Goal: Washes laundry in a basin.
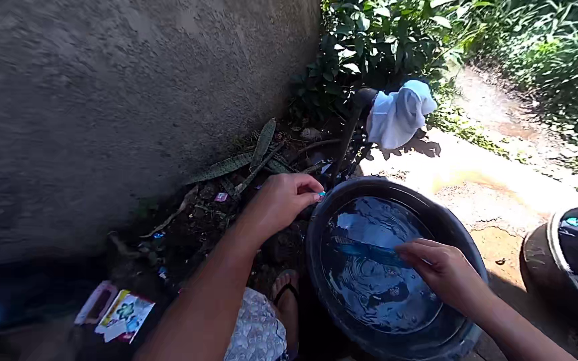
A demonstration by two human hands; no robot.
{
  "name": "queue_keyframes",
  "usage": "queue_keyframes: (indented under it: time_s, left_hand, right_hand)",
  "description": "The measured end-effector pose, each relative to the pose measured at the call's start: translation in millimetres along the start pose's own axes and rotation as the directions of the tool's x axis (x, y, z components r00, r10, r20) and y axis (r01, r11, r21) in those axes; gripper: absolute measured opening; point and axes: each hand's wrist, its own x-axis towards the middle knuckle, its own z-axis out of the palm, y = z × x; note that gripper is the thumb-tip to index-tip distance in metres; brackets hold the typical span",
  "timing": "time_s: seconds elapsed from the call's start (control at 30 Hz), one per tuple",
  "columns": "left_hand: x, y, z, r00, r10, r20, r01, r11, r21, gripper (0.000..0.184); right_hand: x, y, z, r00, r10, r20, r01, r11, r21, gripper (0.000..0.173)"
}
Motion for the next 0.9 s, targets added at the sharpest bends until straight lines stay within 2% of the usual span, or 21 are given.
queue_keyframes:
  time_s: [0.07,0.13,0.17,0.23,0.3,0.33,0.4,0.47,0.53,0.67,0.77,0.9]
  left_hand:
    - [-30.1,-20.9,-53.1,0.960,-0.070,-0.271,0.053,0.996,-0.068,0.012]
    - [-82.2,-53.9,-89.6,0.848,-0.182,-0.497,0.109,0.979,-0.172,0.013]
    - [-113.3,-77.3,-98.9,0.790,-0.254,-0.558,0.164,0.965,-0.206,0.015]
    - [-179.6,-137.6,-102.4,0.711,-0.435,-0.552,0.346,0.901,-0.264,0.022]
    - [-241.3,-211.7,-100.1,0.598,-0.653,-0.465,0.534,0.757,-0.376,0.028]
    - [-271.6,-247.9,-99.2,0.511,-0.745,-0.430,0.598,0.667,-0.444,0.028]
    - [-325.3,-306.6,-99.7,0.284,-0.871,-0.400,0.657,0.481,-0.581,0.028]
    - [-363.6,-350.1,-99.8,0.077,-0.931,-0.357,0.625,0.324,-0.710,0.031]
    - [-390.1,-384.5,-91.0,-0.044,-0.945,-0.325,0.616,0.230,-0.754,0.032]
    - [-409.0,-436.7,-57.2,-0.110,-0.970,-0.217,0.659,0.093,-0.747,0.034]
    - [-409.8,-464.7,-38.6,-0.134,-0.976,-0.173,0.679,0.036,-0.733,0.038]
    - [-418.2,-487.1,-19.9,-0.209,-0.965,-0.156,0.675,-0.027,-0.738,0.036]
  right_hand:
    - [-4.3,4.3,15.6,0.999,-0.009,0.049,0.009,1.000,-0.008,0.029]
    - [-7.6,7.1,31.7,0.991,0.017,0.135,-0.020,0.999,0.025,0.027]
    - [-7.1,6.6,37.3,0.978,0.054,0.200,-0.064,0.997,0.046,0.025]
    - [-3.1,4.3,48.1,0.930,0.159,0.332,-0.185,0.982,0.047,0.020]
    - [0.7,3.7,60.0,0.877,0.238,0.417,-0.260,0.966,-0.005,0.020]
    - [3.0,2.0,64.7,0.853,0.267,0.448,-0.281,0.959,-0.035,0.021]
    - [8.2,-3.0,73.4,0.822,0.307,0.479,-0.305,0.949,-0.084,0.022]
    - [14.6,-11.6,79.5,0.806,0.344,0.482,-0.323,0.938,-0.130,0.022]
    - [17.9,-20.3,84.0,0.805,0.365,0.469,-0.330,0.931,-0.158,0.022]
    - [18.5,-30.6,87.1,0.790,0.413,0.453,-0.348,0.910,-0.224,0.020]
    - [13.3,-36.6,85.1,0.771,0.453,0.447,-0.362,0.890,-0.276,0.020]
    - [6.6,-45.2,80.6,0.738,0.508,0.445,-0.399,0.860,-0.320,0.020]
